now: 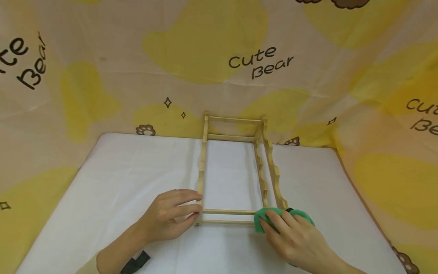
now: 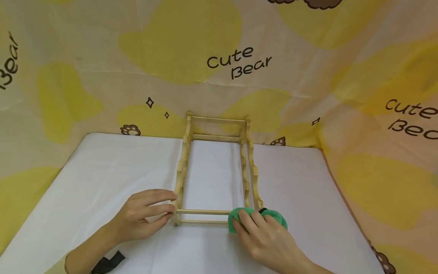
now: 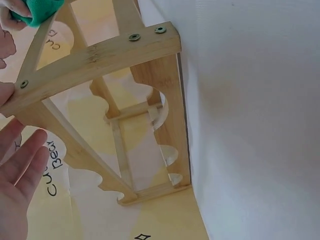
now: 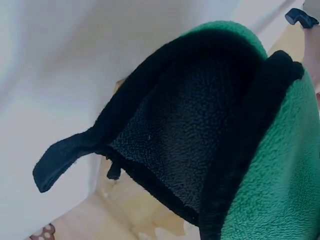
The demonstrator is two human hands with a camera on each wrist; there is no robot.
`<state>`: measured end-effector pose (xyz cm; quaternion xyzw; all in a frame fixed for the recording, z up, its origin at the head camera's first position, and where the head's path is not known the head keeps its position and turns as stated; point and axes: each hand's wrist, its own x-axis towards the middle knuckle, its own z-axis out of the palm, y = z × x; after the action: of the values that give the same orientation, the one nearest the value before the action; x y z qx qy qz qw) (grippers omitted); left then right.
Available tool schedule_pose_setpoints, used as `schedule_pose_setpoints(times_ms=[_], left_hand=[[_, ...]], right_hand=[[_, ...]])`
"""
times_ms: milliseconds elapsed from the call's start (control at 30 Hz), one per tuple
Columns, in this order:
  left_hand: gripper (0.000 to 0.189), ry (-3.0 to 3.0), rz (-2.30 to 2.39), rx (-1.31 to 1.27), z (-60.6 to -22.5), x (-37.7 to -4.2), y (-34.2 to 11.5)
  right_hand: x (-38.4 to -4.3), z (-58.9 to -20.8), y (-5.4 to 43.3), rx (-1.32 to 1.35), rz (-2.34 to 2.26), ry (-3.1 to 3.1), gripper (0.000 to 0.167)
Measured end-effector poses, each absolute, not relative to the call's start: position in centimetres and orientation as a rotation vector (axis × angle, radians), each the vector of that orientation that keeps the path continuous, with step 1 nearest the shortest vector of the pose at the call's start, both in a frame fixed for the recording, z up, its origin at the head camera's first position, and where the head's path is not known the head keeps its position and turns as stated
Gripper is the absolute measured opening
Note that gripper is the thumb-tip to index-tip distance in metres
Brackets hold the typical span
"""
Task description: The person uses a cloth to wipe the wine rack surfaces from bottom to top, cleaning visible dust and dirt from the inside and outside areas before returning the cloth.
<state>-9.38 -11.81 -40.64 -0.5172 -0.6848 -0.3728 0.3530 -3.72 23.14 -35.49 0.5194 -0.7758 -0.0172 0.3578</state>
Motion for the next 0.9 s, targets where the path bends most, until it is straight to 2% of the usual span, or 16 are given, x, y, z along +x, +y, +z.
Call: schedule_pose_setpoints(times_ms=[500, 800, 900], left_hand=[[0.010, -2.108, -1.044, -1.199, -39.7, -7.6, -11.6], [0.037, -2.210, -0.855, -1.145, -39.4, -6.7, -10.9], [0.038, -2.186, -0.802, -1.146, -39.4, -6.6, -10.7]], right_hand=[[-3.7, -35.6, 26.3, 1.295, 0.055, -1.998, 0.034], [-4.1, -35.1, 27.4, 1.276, 0.097, -1.906, 0.035], [-4.2, -34.9, 27.7, 1.265, 0.122, -1.870, 0.035]])
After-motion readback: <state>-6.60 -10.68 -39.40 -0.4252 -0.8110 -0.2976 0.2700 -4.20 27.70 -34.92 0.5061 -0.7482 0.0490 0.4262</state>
